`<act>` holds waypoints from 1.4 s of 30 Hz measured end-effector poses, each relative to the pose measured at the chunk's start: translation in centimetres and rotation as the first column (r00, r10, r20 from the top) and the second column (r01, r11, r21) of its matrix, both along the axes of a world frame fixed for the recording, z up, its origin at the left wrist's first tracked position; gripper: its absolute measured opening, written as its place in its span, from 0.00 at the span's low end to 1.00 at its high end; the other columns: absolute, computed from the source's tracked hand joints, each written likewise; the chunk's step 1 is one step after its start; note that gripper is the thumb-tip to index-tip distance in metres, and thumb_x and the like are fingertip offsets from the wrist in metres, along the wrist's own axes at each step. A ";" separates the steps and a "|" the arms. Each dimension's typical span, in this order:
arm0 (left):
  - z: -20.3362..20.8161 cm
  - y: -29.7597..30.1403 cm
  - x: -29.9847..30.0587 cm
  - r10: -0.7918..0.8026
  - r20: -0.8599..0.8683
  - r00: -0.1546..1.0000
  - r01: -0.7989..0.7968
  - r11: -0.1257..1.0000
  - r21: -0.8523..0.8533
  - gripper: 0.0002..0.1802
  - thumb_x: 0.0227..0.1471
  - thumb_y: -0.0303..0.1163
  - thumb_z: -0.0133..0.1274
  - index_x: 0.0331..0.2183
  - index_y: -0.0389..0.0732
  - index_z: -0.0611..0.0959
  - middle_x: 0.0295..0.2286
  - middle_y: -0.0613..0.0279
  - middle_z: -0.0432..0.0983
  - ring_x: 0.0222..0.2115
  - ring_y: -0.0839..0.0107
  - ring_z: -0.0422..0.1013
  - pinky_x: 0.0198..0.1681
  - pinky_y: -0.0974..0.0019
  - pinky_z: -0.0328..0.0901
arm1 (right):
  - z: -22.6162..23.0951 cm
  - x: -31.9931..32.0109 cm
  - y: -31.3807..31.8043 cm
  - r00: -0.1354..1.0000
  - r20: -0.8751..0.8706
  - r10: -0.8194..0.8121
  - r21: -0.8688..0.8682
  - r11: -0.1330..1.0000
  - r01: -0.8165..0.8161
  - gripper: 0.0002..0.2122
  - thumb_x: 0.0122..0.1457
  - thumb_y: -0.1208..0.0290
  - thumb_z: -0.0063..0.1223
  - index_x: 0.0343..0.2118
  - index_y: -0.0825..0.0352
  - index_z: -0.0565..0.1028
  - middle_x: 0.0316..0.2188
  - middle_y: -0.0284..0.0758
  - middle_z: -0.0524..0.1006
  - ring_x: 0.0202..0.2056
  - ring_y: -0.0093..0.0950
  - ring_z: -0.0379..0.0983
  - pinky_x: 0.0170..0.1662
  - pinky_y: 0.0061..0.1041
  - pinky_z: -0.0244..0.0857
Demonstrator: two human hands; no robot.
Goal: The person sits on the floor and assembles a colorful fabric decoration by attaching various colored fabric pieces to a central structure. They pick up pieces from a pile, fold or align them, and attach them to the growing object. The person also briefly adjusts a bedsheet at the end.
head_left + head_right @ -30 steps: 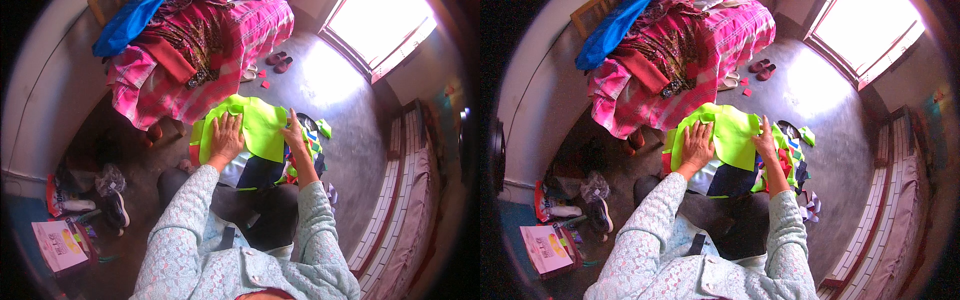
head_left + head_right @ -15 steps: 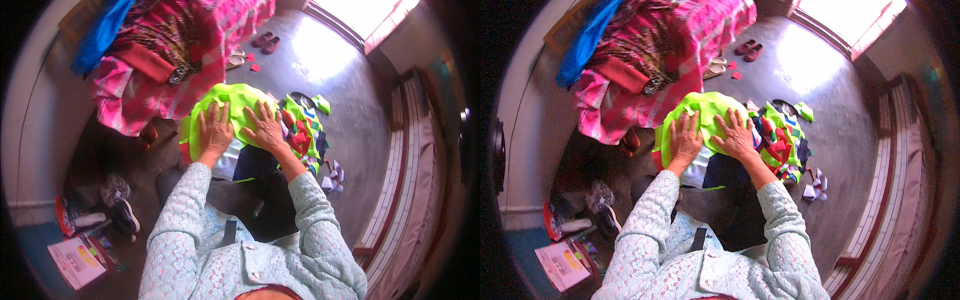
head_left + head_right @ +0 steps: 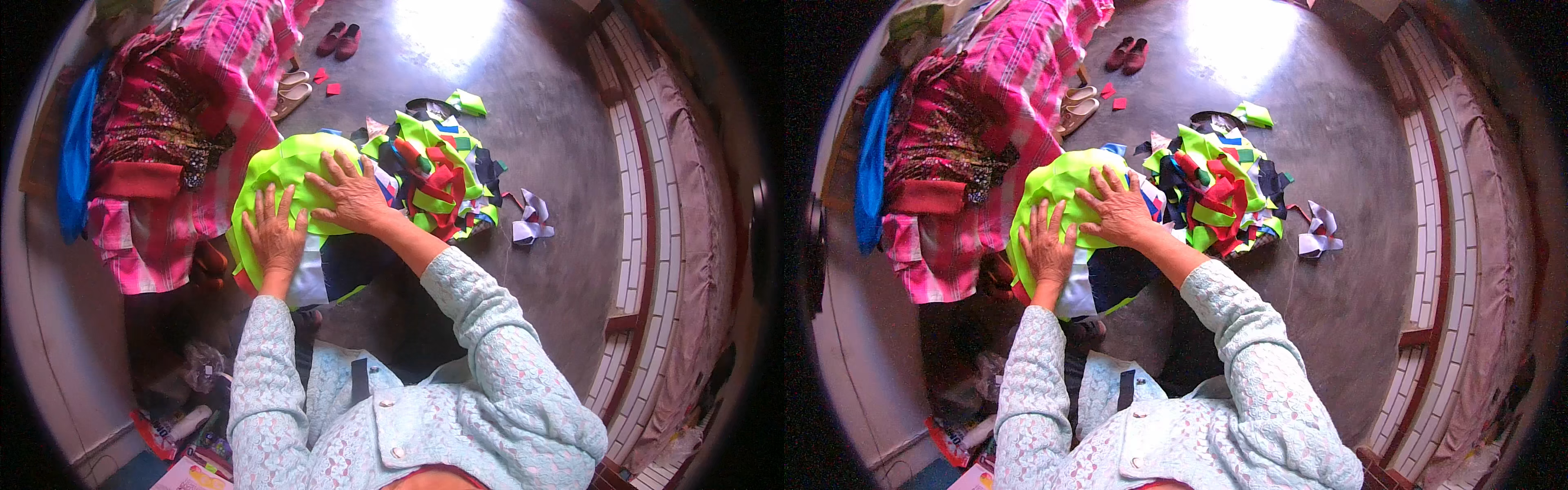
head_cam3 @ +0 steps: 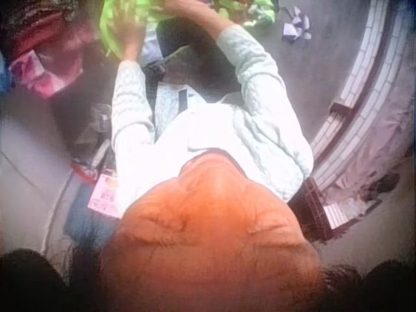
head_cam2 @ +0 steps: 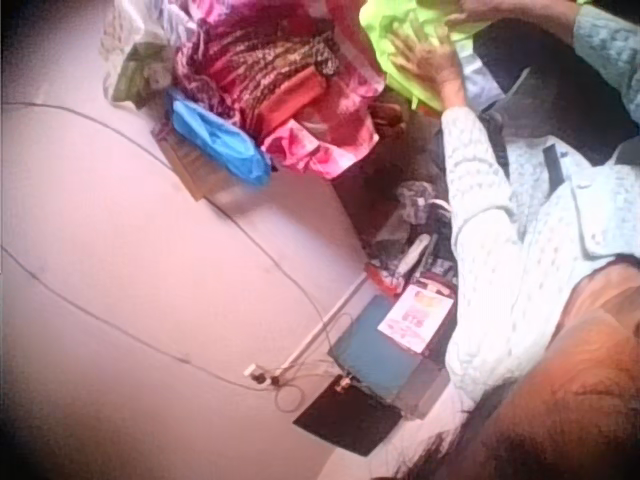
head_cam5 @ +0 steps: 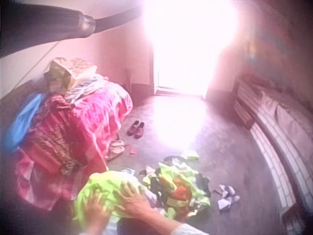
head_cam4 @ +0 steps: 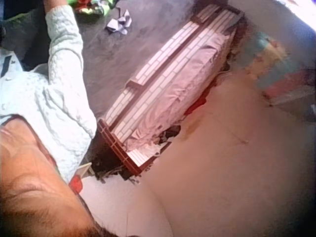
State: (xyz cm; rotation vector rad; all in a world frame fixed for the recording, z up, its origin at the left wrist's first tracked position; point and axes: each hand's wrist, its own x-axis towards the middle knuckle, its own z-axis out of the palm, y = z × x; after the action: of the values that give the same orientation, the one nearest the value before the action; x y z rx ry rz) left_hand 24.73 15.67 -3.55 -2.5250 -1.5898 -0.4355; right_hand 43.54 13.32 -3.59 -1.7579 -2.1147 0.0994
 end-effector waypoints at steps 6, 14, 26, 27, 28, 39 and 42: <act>0.2 0.1 0.1 0.002 -0.031 1.000 -0.002 1.000 0.004 0.27 0.52 0.50 0.45 0.54 0.59 0.69 0.57 0.63 0.57 0.59 0.61 0.51 0.59 0.43 0.40 | -1.1 7.5 0.8 0.752 -0.657 0.056 0.121 0.992 0.032 0.21 0.51 0.65 0.57 0.50 0.61 0.71 0.46 0.40 0.73 0.48 0.34 0.69 0.50 0.27 0.62; 0.2 0.0 0.3 0.004 -0.044 0.999 -0.005 1.000 -0.007 0.28 0.51 0.49 0.46 0.54 0.59 0.69 0.57 0.64 0.57 0.60 0.61 0.51 0.59 0.43 0.40 | -10.2 24.5 -9.1 0.191 -0.779 -0.597 -0.432 0.732 0.526 0.17 0.54 0.66 0.52 0.45 0.68 0.74 0.26 0.29 0.77 0.26 0.18 0.72 0.32 0.19 0.66; 0.6 0.2 0.6 -0.013 -0.021 1.000 0.012 0.998 -0.062 0.28 0.50 0.47 0.46 0.54 0.57 0.69 0.57 0.62 0.57 0.60 0.61 0.49 0.60 0.43 0.39 | -24.9 22.3 -12.2 0.402 -0.608 -0.685 -0.501 0.723 0.475 0.24 0.51 0.67 0.55 0.52 0.69 0.68 0.41 0.43 0.74 0.42 0.37 0.72 0.46 0.30 0.66; 0.6 0.2 0.6 -0.011 -0.028 1.000 0.009 0.998 -0.062 0.28 0.50 0.47 0.46 0.54 0.57 0.69 0.57 0.62 0.57 0.60 0.61 0.49 0.60 0.43 0.39 | -24.4 21.9 -11.4 0.482 -0.501 -0.719 -0.548 0.694 0.467 0.25 0.50 0.67 0.55 0.52 0.69 0.67 0.46 0.47 0.71 0.50 0.43 0.67 0.53 0.33 0.60; 0.6 0.2 0.5 -0.008 -0.035 0.999 0.006 0.998 -0.062 0.28 0.50 0.47 0.46 0.54 0.57 0.69 0.57 0.61 0.57 0.60 0.61 0.49 0.60 0.43 0.39 | -25.0 21.2 -11.1 0.517 -0.537 -0.667 -0.477 0.745 0.466 0.26 0.49 0.67 0.57 0.52 0.68 0.67 0.49 0.47 0.68 0.50 0.43 0.66 0.54 0.33 0.60; 1.0 0.2 0.6 -0.008 -0.046 0.999 0.004 0.995 -0.095 0.28 0.50 0.48 0.45 0.54 0.54 0.70 0.57 0.60 0.57 0.60 0.59 0.50 0.60 0.45 0.38 | -20.1 16.5 -3.2 0.824 -0.230 -0.518 -0.261 0.849 0.460 0.26 0.48 0.74 0.52 0.53 0.56 0.65 0.59 0.42 0.56 0.40 0.45 0.73 0.39 0.40 0.70; 1.0 0.2 0.6 -0.009 -0.045 0.999 0.005 0.994 -0.105 0.29 0.49 0.47 0.46 0.54 0.54 0.70 0.57 0.59 0.57 0.60 0.58 0.50 0.60 0.44 0.38 | -20.8 15.7 -0.8 0.884 -0.154 -0.441 -0.279 0.878 0.389 0.23 0.48 0.75 0.49 0.50 0.51 0.69 0.61 0.42 0.52 0.36 0.44 0.75 0.34 0.40 0.72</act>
State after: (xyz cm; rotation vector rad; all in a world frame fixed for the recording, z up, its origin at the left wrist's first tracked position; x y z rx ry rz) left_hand 25.34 15.90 -2.56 -2.5975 -1.6292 -0.3010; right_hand 59.26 12.56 -24.37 -2.1969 -1.5833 0.4217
